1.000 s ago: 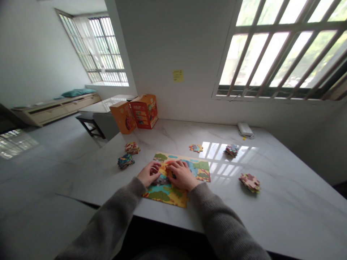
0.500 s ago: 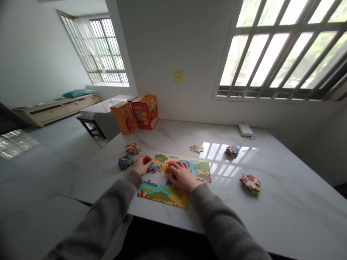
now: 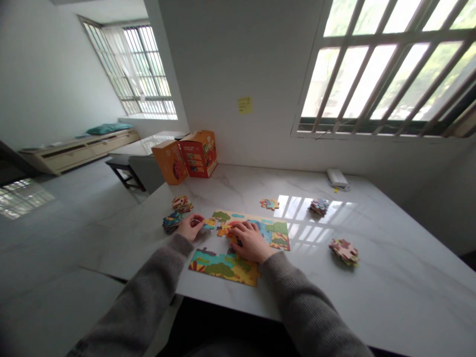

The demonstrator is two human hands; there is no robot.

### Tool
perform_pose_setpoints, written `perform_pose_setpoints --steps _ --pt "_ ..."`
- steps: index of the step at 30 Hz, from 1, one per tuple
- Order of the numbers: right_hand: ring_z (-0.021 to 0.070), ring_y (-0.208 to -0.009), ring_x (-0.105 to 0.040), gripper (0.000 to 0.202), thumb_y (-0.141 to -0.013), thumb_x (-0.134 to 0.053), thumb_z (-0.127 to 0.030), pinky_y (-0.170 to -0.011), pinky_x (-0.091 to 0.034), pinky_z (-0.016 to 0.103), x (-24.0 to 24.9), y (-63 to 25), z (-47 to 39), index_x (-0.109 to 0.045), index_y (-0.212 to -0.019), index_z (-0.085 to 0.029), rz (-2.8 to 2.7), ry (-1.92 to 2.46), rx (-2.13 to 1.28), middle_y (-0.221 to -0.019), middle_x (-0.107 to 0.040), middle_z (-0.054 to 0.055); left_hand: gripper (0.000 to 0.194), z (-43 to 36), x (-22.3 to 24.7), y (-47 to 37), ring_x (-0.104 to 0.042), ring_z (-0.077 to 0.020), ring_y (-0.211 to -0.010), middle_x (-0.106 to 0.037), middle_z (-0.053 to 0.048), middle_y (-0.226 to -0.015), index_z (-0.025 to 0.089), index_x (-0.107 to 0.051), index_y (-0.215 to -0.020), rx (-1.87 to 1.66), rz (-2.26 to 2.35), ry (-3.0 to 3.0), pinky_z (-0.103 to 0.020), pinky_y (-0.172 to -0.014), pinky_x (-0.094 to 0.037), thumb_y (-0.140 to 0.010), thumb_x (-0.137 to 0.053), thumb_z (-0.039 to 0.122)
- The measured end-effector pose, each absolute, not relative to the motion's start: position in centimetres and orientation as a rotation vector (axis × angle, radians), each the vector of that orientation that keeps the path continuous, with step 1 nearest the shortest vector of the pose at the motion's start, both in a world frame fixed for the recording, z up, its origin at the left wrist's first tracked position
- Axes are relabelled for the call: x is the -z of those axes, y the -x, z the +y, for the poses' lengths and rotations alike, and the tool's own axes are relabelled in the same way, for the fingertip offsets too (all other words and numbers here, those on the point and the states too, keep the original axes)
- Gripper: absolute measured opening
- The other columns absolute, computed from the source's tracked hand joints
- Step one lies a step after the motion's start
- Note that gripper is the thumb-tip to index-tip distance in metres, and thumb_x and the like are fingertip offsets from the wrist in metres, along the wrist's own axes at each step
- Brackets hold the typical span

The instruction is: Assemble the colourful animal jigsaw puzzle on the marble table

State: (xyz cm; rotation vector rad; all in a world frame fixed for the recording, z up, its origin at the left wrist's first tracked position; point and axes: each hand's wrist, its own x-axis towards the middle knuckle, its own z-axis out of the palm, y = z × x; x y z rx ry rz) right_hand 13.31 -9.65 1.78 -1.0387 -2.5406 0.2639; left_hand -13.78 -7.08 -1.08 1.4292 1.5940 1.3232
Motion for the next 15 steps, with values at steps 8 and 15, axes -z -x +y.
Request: perform_pose_setpoints --steps 8,15 --pt "0.0277 -0.124 -0.044 0.034 -0.092 -0.06 -0.035 -0.106 -0.031 0.047 -1.7 -13.4 -9.6 -0.062 -0.125 -0.028 -2.547 1.029 -0.25 -0.137 -0.057 0.008 0.02 -10.6 1.4 13.6 -0.059 -0.0136 -0.057 -0.063 0.001 -0.065 0.016 -0.063 -0.086 -1.254 1.479 -1.415 -0.023 -0.056 -0.047 -0.07 -0.069 0.027" --pt "0.0275 -0.125 -0.045 0.032 -0.091 -0.062 -0.035 -0.107 -0.032 0.047 -1.9 -13.3 -9.7 -0.062 -0.122 -0.027 -2.536 1.025 -0.261 -0.137 -0.058 0.007 0.009 -11.1 2.3 13.3 -0.063 -0.0138 -0.069 -0.065 -0.002 -0.084 0.017 -0.065 -0.085 -1.273 1.601 -1.697 -0.025 -0.067 -0.051 -0.077 -0.062 0.016"
